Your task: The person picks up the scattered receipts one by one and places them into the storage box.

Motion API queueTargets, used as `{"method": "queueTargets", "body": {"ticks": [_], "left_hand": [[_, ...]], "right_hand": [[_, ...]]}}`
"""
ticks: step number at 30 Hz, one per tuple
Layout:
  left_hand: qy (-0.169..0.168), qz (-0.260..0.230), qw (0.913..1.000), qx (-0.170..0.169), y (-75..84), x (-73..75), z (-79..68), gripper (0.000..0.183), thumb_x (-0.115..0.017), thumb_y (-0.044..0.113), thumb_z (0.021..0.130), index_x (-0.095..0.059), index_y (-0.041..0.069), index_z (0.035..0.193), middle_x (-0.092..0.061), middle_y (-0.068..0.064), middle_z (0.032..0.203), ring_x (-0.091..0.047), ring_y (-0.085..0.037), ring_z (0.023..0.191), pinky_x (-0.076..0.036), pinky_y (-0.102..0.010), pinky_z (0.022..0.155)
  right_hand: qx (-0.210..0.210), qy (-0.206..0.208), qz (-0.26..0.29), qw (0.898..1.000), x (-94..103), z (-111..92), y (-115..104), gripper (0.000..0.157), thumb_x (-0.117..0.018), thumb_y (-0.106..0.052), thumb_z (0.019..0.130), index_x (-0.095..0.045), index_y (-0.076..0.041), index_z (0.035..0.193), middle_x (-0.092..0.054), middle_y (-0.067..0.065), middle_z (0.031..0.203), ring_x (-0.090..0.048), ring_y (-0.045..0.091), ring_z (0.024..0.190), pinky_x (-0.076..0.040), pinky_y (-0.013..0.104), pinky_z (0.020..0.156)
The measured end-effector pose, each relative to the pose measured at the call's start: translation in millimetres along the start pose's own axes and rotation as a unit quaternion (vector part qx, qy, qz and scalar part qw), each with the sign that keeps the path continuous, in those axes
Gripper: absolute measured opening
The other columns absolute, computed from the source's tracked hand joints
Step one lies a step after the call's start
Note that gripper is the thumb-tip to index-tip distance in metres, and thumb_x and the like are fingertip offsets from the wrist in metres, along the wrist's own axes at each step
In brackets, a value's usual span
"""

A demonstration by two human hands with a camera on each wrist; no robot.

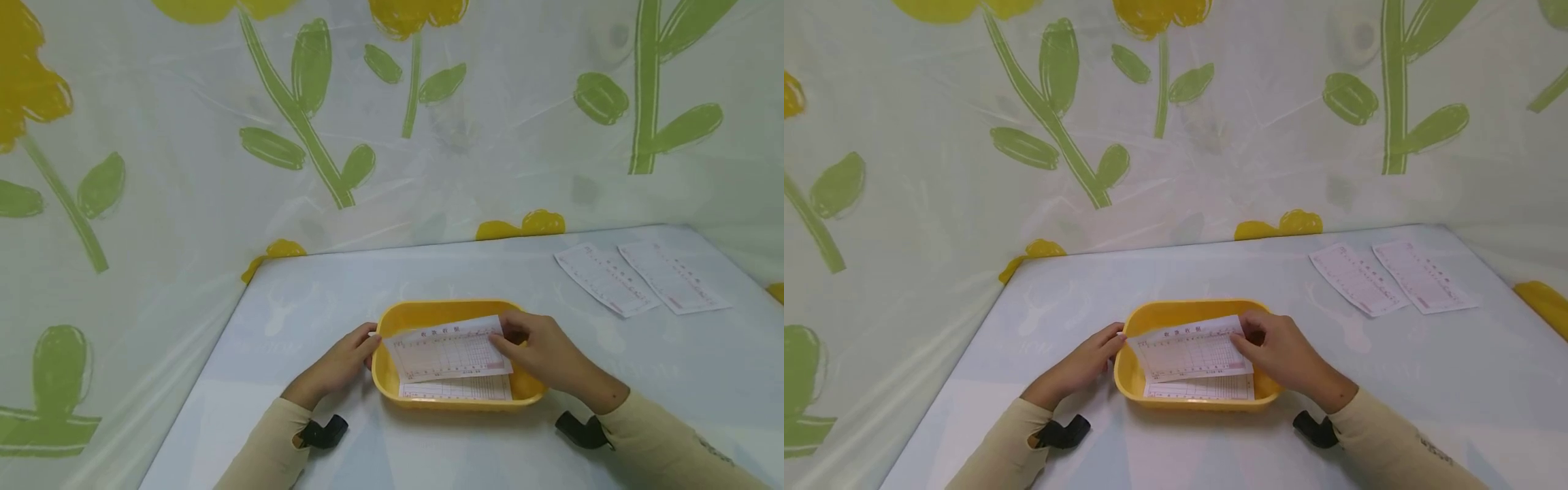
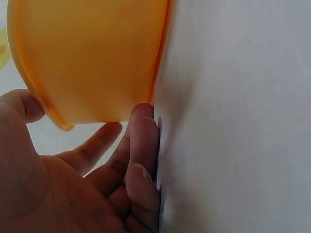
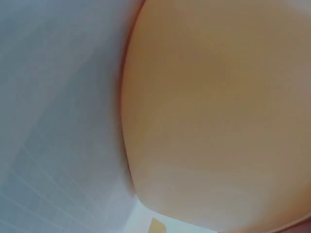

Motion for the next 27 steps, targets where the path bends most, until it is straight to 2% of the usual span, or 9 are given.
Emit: {"method": "queueTargets", "body": {"ticks": [4,9,12,16,19,22,27], "left_hand": [[0.002,0.003,1.0,0.005,0.2,1.7,1.6,0.037,-0.041,0.038,0.107,-0.051,0.016,0.136,-0.061,-0.003,0.085,-0.055,-0.016,0.08,-0.042,-0.032,0.075],[-0.001,-0.003,1.0,0.0,-1.4,1.4,2.1,0.038,-0.041,0.038,0.107,-0.052,0.015,0.136,-0.06,-0.003,0.084,-0.055,-0.016,0.079,-0.041,-0.031,0.075],[-0.001,-0.003,1.0,0.002,-0.9,1.1,1.7,0.038,-0.042,0.038,0.107,-0.052,0.015,0.136,-0.06,-0.003,0.084,-0.056,-0.017,0.08,-0.041,-0.032,0.076],[0.003,0.005,1.0,0.004,-0.1,0.8,1.6,0.038,-0.042,0.039,0.107,-0.052,0.016,0.136,-0.06,-0.003,0.084,-0.057,-0.017,0.08,-0.042,-0.032,0.079],[0.006,0.006,0.9999,0.006,0.8,1.2,1.6,0.038,-0.042,0.038,0.107,-0.052,0.016,0.135,-0.06,-0.003,0.084,-0.057,-0.017,0.08,-0.042,-0.032,0.079],[0.006,0.004,0.9999,0.008,0.7,0.8,1.9,0.037,-0.042,0.038,0.107,-0.053,0.016,0.135,-0.06,-0.003,0.083,-0.056,-0.016,0.08,-0.042,-0.032,0.079],[0.007,0.007,0.9999,0.01,0.3,0.6,2.0,0.038,-0.042,0.039,0.106,-0.053,0.016,0.134,-0.06,-0.002,0.082,-0.056,-0.016,0.079,-0.042,-0.032,0.08]], "right_hand": [[0.016,-0.008,-0.036,0.999,0.5,1.2,-3.6,0.017,-0.074,-0.013,0.09,-0.059,-0.012,0.081,-0.063,-0.007,0.077,-0.055,0.005,0.071,-0.053,0.022,0.069],[-0.004,-0.034,-0.07,0.997,-3.0,1.6,-3.8,0.016,-0.076,-0.012,0.087,-0.06,-0.012,0.085,-0.059,-0.007,0.074,-0.053,0.008,0.069,-0.049,0.021,0.064],[-0.016,-0.042,-0.081,0.996,-5.1,2.2,-3.3,0.017,-0.077,-0.012,0.087,-0.064,-0.009,0.097,-0.056,-0.006,0.074,-0.051,0.009,0.067,-0.046,0.021,0.058],[-0.018,-0.041,-0.084,0.995,-6.7,2.3,-2.6,0.035,-0.075,-0.009,0.088,-0.06,-0.006,0.119,-0.056,-0.004,0.075,-0.05,0.009,0.067,-0.044,0.021,0.056],[-0.016,-0.039,-0.088,0.995,-7.7,1.8,-2.4,0.045,-0.074,-0.007,0.088,-0.055,-0.01,0.128,-0.055,-0.004,0.076,-0.049,0.009,0.066,-0.043,0.021,0.056],[-0.016,-0.039,-0.099,0.994,-8.9,1.2,-2.2,0.045,-0.074,-0.007,0.088,-0.053,-0.013,0.127,-0.052,-0.004,0.074,-0.048,0.009,0.065,-0.042,0.021,0.055],[-0.023,-0.041,-0.107,0.993,-9.3,1.3,-3.4,0.035,-0.075,-0.006,0.088,-0.057,-0.013,0.116,-0.053,-0.004,0.073,-0.048,0.009,0.063,-0.042,0.021,0.055]]}}
Point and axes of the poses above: each hand's wrist, its own z-axis towards the middle knuckle, its own x-axis out of the back of the hand, y = z × x, the point moved 2 cm from there along z, towards the middle knuckle
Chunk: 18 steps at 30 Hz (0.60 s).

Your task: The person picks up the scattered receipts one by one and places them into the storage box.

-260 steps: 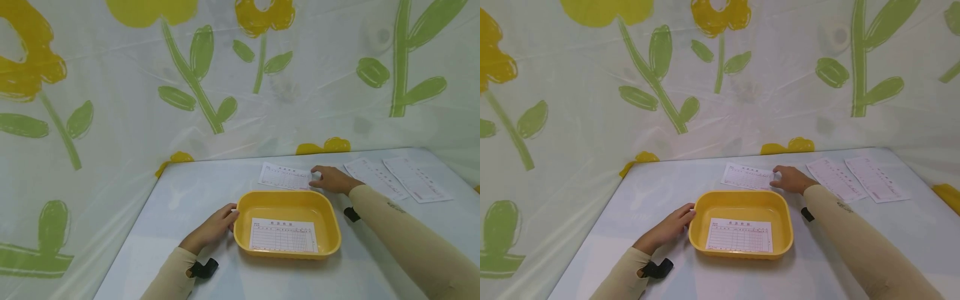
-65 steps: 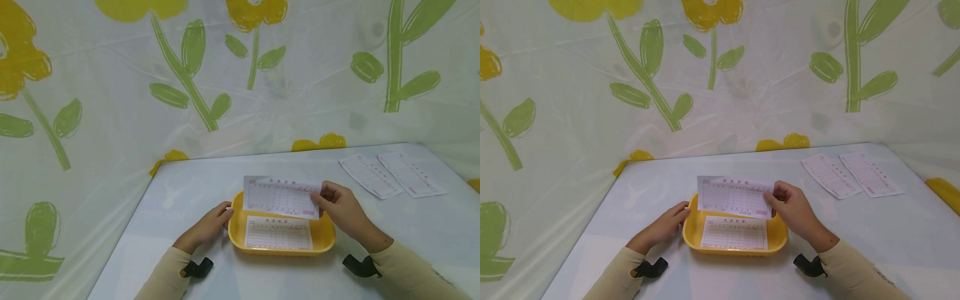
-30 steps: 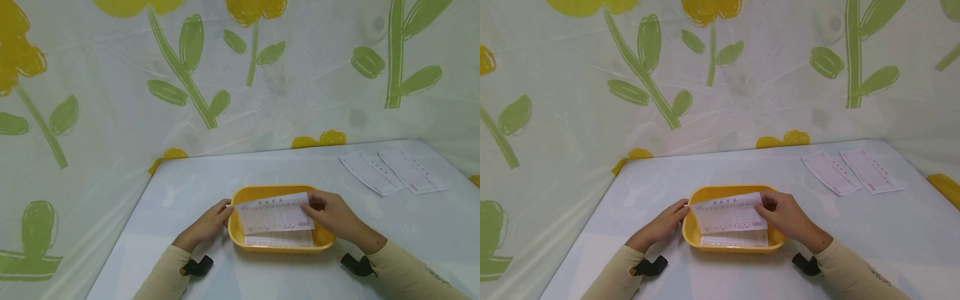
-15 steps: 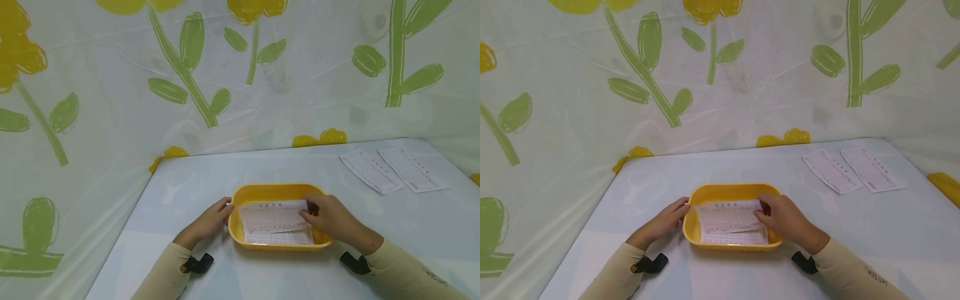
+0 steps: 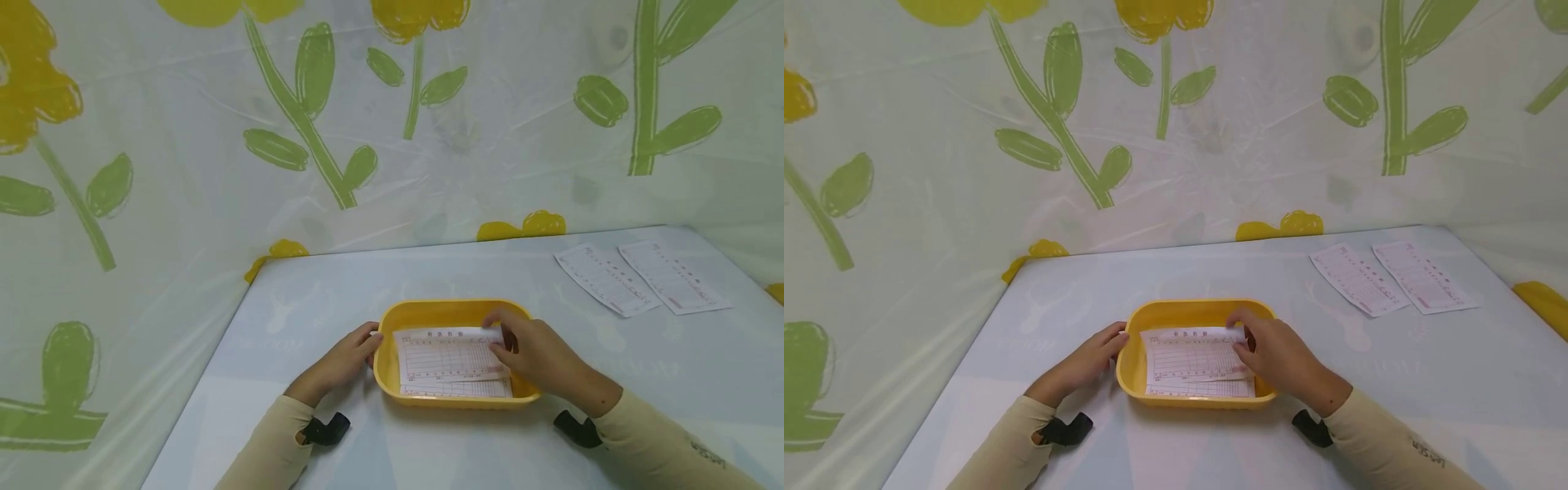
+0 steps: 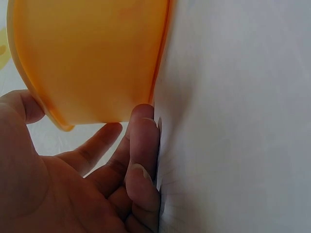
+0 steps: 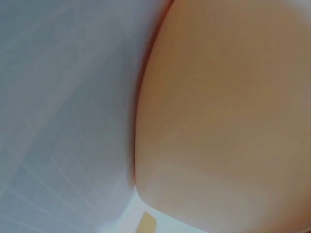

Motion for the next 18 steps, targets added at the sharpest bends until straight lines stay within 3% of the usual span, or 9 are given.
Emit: {"method": "queueTargets", "body": {"ticks": [11,18], "left_hand": [[0.001,-0.005,1.0,0.006,-1.3,-0.4,-0.5,0.039,-0.042,0.041,0.106,-0.053,0.018,0.135,-0.061,-0.002,0.083,-0.057,-0.015,0.08,-0.042,-0.032,0.081],[0.003,-0.007,1.0,-0.001,-1.3,-0.9,-0.5,0.04,-0.042,0.041,0.106,-0.053,0.016,0.135,-0.061,-0.003,0.083,-0.057,-0.016,0.079,-0.043,-0.033,0.082]], "right_hand": [[-0.009,-0.005,-0.009,1.0,-0.9,1.0,-3.1,0.023,-0.074,-0.005,0.087,-0.059,-0.012,0.102,-0.058,-0.003,0.078,-0.051,0.011,0.069,-0.047,0.021,0.06],[-0.013,-0.021,-0.043,0.999,-3.7,3.6,-2.8,0.023,-0.076,-0.005,0.086,-0.056,-0.016,0.088,-0.053,-0.005,0.076,-0.05,0.011,0.07,-0.044,0.022,0.061]]}}
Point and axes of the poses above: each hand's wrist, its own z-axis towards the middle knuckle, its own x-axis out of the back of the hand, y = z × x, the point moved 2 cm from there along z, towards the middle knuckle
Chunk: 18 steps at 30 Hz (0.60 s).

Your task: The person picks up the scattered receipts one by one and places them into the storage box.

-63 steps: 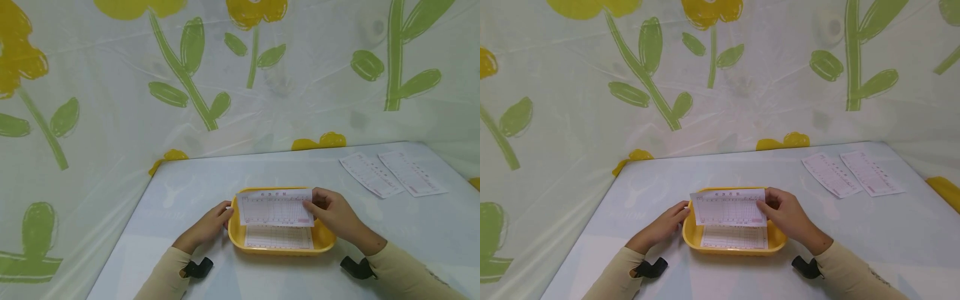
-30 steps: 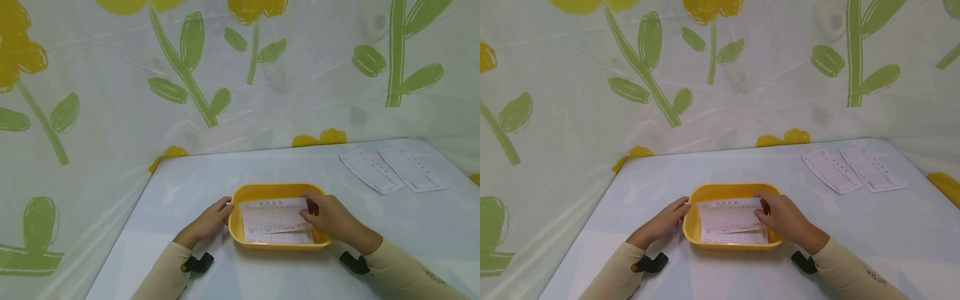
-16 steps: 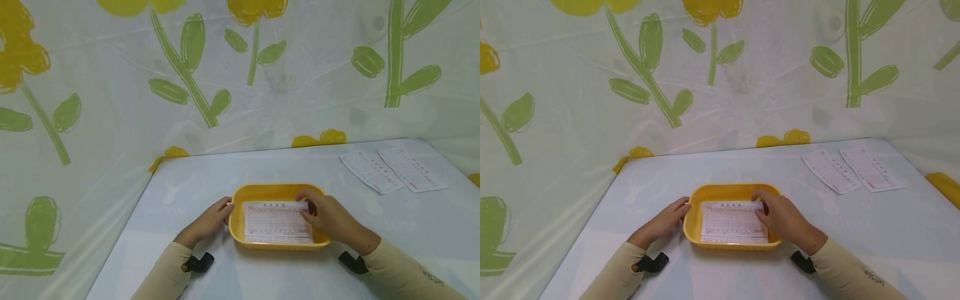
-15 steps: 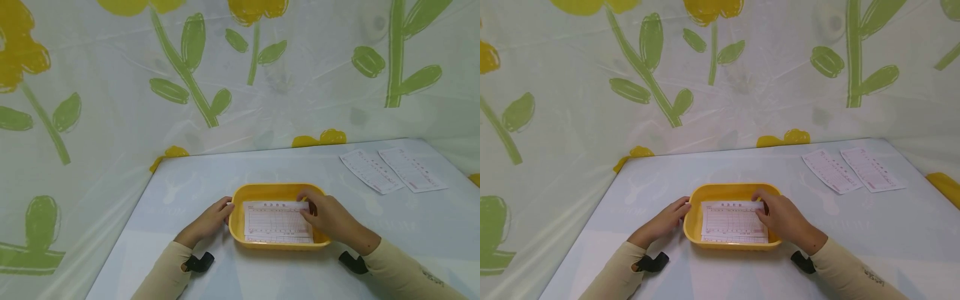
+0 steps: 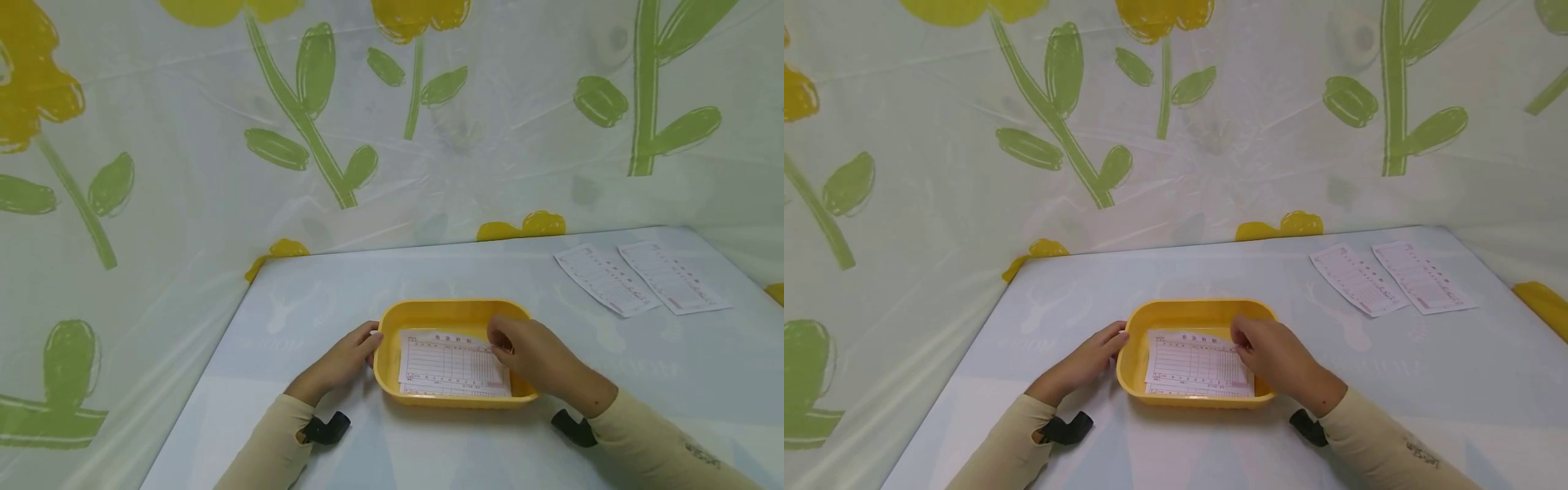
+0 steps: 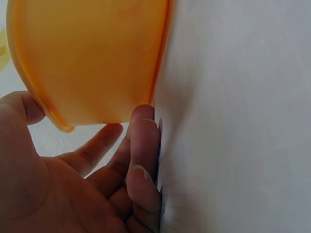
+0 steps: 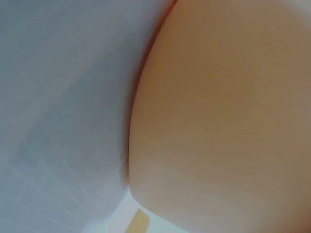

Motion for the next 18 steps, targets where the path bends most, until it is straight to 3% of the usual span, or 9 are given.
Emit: {"method": "queueTargets", "body": {"ticks": [11,18], "left_hand": [[-0.001,0.0,1.0,0.005,-0.6,-1.3,-0.9,0.037,-0.042,0.04,0.106,-0.053,0.018,0.134,-0.061,-0.002,0.084,-0.057,-0.015,0.08,-0.042,-0.033,0.083],[0.002,-0.003,1.0,0.0,0.4,-0.2,-2.0,0.036,-0.042,0.038,0.107,-0.053,0.017,0.134,-0.061,-0.002,0.084,-0.058,-0.015,0.08,-0.043,-0.033,0.083]], "right_hand": [[-0.009,-0.025,-0.069,0.997,-3.8,2,-7,0.025,-0.076,-0.008,0.087,-0.053,-0.016,0.082,-0.05,-0.004,0.069,-0.048,0.01,0.065,-0.04,0.021,0.058],[0.015,-0.055,-0.161,0.985,-4.8,7,-13,0.023,-0.077,-0.008,0.086,-0.054,-0.013,0.085,-0.05,-0.001,0.067,-0.047,0.014,0.063,-0.044,0.022,0.06]]}}
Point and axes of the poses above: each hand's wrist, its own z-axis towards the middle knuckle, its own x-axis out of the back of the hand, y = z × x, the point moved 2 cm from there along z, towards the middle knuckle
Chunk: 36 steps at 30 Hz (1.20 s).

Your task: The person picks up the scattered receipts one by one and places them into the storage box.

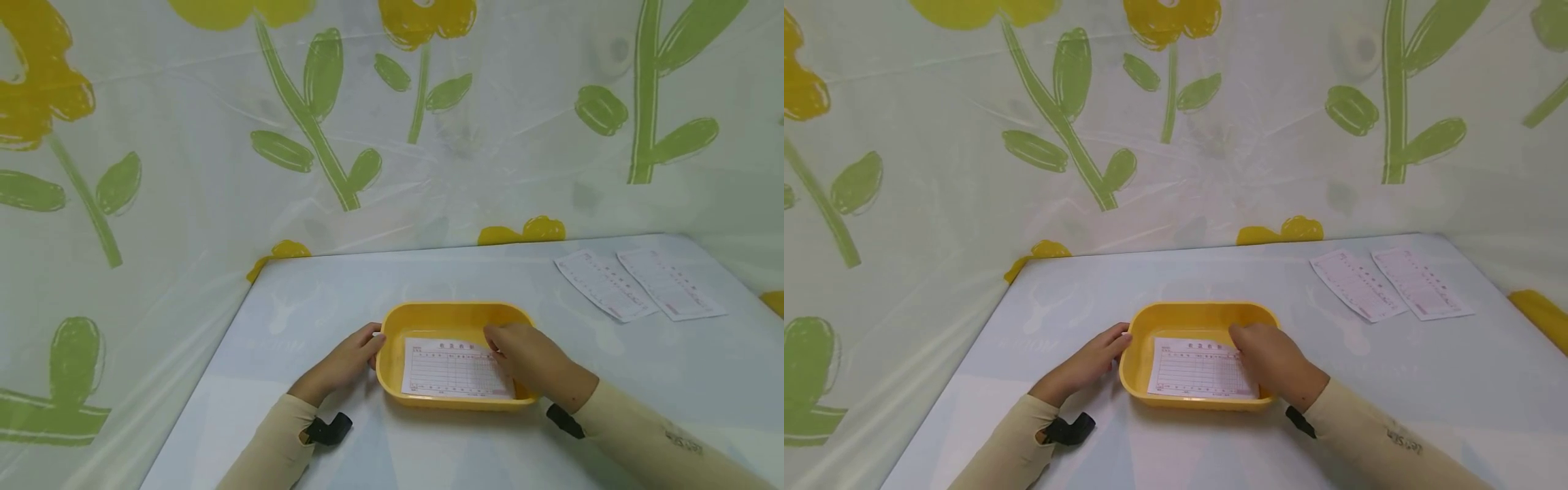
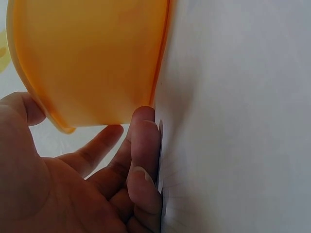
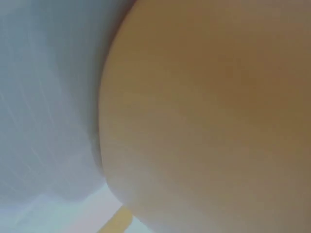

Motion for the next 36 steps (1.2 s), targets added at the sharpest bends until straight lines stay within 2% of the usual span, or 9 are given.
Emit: {"method": "queueTargets", "body": {"ticks": [5,10,14,21,25,30,36], "left_hand": [[0.004,0.007,1.0,0.001,0.7,-0.1,-0.6,0.037,-0.042,0.039,0.106,-0.053,0.019,0.135,-0.062,-0.002,0.084,-0.058,-0.014,0.08,-0.043,-0.034,0.084],[0.004,0.004,1.0,0.003,1.4,0.2,-1.0,0.037,-0.043,0.04,0.106,-0.053,0.019,0.135,-0.062,-0.002,0.084,-0.059,-0.015,0.08,-0.043,-0.034,0.084],[0.003,-0.001,1.0,0.005,1.8,0.3,-1.4,0.039,-0.042,0.04,0.106,-0.053,0.018,0.136,-0.062,-0.002,0.086,-0.059,-0.015,0.08,-0.044,-0.034,0.084],[0.001,0.0,1.0,0.009,2.6,-1.2,-1.2,0.038,-0.042,0.039,0.106,-0.052,0.019,0.136,-0.062,-0.002,0.086,-0.059,-0.015,0.081,-0.044,-0.033,0.084],[0.004,0.002,1.0,0.006,4.0,-0.9,-0.7,0.038,-0.042,0.039,0.106,-0.053,0.017,0.136,-0.062,-0.003,0.085,-0.058,-0.015,0.08,-0.044,-0.034,0.083],[0.003,0.0,1.0,0.008,3.1,-1.3,-1.9,0.039,-0.042,0.039,0.106,-0.053,0.017,0.136,-0.062,-0.002,0.084,-0.058,-0.015,0.08,-0.043,-0.034,0.083],[0.003,-0.003,1.0,0.004,1.7,-2.7,-1.9,0.039,-0.043,0.04,0.106,-0.052,0.017,0.137,-0.062,-0.002,0.085,-0.058,-0.015,0.08,-0.044,-0.033,0.083]], "right_hand": [[0.013,0.001,-0.052,0.999,-4.5,4,-1,0.02,-0.078,-0.009,0.085,-0.06,-0.009,0.095,-0.055,0.001,0.07,-0.047,0.016,0.061,-0.052,0.025,0.063],[0.013,-0.008,-0.086,0.996,-7.2,4,-4,0.03,-0.08,-0.015,0.085,-0.061,-0.007,0.107,-0.062,0.005,0.077,-0.05,0.016,0.061,-0.056,0.03,0.065],[0.014,-0.007,-0.103,0.995,-7.9,4,-5,0.034,-0.081,-0.018,0.084,-0.061,-0.008,0.109,-0.064,0.007,0.081,-0.052,0.016,0.063,-0.058,0.033,0.068],[0.016,0.029,-0.126,0.991,-8.6,2,-5,0.036,-0.085,-0.021,0.08,-0.067,-0.009,0.108,-0.066,0.009,0.091,-0.055,0.022,0.079,-0.058,0.037,0.081],[0.015,0.057,-0.105,0.993,-8.1,1,-4,0.03,-0.083,-0.023,0.081,-0.069,-0.01,0.105,-0.065,0.007,0.095,-0.055,0.023,0.089,-0.055,0.039,0.089],[0.039,0.115,-0.051,0.991,-5.3,-2,-1,0.019,-0.079,-0.023,0.083,-0.07,-0.015,0.098,-0.067,0.003,0.104,-0.057,0.025,0.102,-0.048,0.045,0.096],[0.022,0.184,0.009,0.983,7.9,-9,7,0.025,-0.078,-0.02,0.085,-0.07,-0.012,0.107,-0.067,0.007,0.113,-0.058,0.028,0.11,-0.048,0.051,0.099]]}}
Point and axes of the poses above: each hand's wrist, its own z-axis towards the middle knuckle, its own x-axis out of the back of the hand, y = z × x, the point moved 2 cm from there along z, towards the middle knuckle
